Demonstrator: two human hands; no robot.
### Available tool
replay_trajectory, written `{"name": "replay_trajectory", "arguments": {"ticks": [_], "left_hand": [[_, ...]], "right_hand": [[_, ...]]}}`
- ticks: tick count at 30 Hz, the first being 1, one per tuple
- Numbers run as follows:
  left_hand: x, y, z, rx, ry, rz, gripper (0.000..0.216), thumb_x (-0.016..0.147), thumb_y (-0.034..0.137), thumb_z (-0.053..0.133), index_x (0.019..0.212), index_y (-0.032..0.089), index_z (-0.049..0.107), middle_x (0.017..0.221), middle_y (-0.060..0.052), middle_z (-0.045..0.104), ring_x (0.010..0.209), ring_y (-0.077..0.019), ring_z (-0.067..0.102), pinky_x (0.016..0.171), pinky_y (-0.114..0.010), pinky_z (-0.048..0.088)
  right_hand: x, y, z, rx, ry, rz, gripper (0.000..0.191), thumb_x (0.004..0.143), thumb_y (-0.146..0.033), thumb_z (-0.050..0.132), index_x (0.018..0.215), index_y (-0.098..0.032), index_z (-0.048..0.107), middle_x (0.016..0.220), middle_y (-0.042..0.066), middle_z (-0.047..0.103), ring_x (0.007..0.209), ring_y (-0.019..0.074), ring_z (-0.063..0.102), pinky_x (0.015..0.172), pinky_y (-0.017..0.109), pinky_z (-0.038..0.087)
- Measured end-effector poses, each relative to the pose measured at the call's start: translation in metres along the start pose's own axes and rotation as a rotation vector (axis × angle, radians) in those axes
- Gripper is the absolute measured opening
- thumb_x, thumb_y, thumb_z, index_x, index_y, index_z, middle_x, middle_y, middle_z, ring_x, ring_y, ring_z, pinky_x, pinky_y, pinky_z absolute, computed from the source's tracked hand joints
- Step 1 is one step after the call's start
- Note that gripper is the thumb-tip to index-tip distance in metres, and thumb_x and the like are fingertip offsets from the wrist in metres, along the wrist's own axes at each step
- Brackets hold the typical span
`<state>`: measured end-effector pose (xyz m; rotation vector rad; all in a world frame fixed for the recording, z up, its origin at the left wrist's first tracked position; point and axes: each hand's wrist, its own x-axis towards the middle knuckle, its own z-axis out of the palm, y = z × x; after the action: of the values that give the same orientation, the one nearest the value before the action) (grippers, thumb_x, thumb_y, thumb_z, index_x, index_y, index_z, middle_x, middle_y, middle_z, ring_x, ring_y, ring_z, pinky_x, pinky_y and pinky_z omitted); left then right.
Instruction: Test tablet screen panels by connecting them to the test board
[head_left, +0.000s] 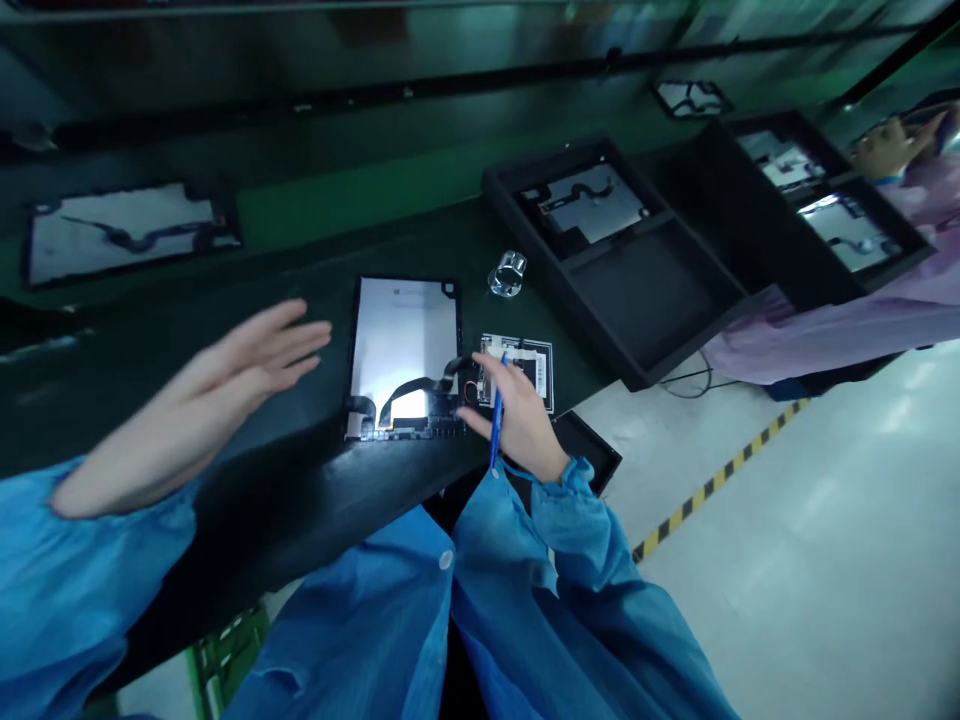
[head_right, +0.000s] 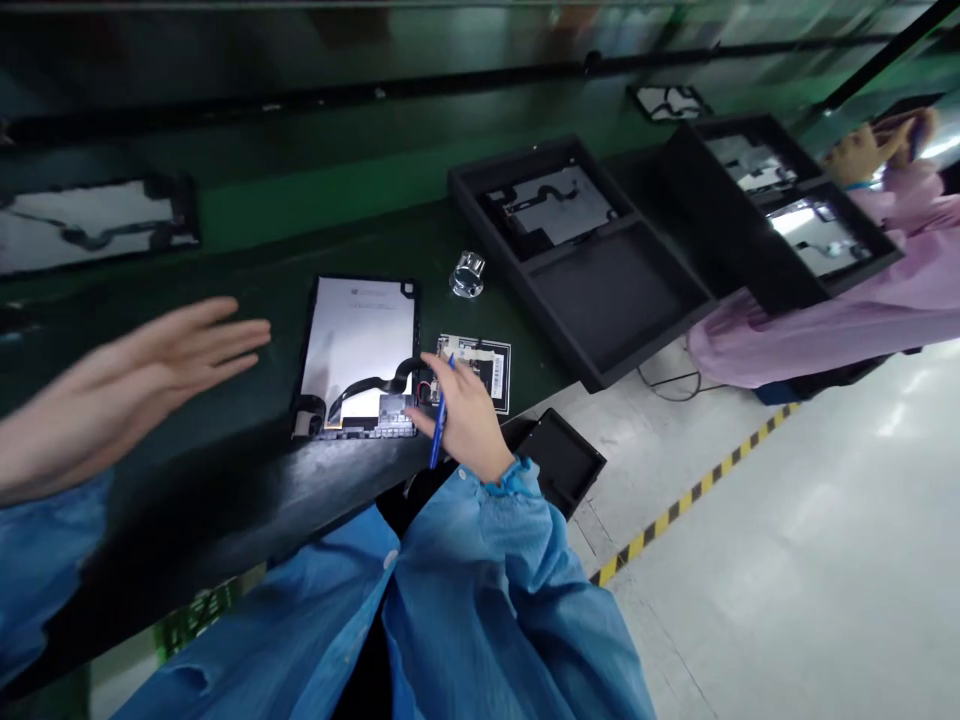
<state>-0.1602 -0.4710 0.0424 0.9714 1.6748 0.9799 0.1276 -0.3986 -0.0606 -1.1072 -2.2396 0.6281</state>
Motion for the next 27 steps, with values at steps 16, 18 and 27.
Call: {"name": "replay_trajectory", "arguments": {"ticks": [16, 18, 27], "left_hand": [[0.042, 0.009, 0.031, -0.457, -0.034, -0.540, 0.038, 0.094, 0.028, 0.039, 0.115, 0.009, 0.064, 0.110, -0.015, 0.073, 0.104, -0.0265, 0.069, 0.084, -0.037, 0.059], [0.040, 0.028, 0.044, -0.534, -0.095, -0.476, 0.042, 0.096, 0.030, 0.033, 0.117, 0.011, 0.063, 0.103, -0.013, 0.073, 0.093, -0.0266, 0.070, 0.077, -0.037, 0.060], [0.021, 0.041, 0.093, -0.436, -0.524, -0.054, 0.054, 0.089, 0.031, 0.058, 0.139, 0.014, 0.048, 0.101, -0.009, 0.073, 0.084, -0.0218, 0.065, 0.078, -0.034, 0.051]], "right_hand": [[-0.018, -0.005, 0.002, 0.104, -0.110, -0.007, 0.067, 0.085, -0.049, 0.074, 0.142, -0.024, 0.049, 0.138, 0.013, 0.064, 0.131, 0.0340, 0.058, 0.116, 0.060, 0.039], [-0.015, -0.010, -0.009, 0.323, -0.053, 0.045, 0.063, 0.088, -0.054, 0.069, 0.140, -0.025, 0.050, 0.137, 0.012, 0.065, 0.127, 0.0316, 0.061, 0.113, 0.055, 0.044], [0.028, -0.030, -0.068, 0.565, 0.237, 0.217, 0.067, 0.086, -0.051, 0.071, 0.145, -0.027, 0.049, 0.124, 0.007, 0.071, 0.078, 0.0183, 0.069, 0.066, 0.033, 0.059]]}}
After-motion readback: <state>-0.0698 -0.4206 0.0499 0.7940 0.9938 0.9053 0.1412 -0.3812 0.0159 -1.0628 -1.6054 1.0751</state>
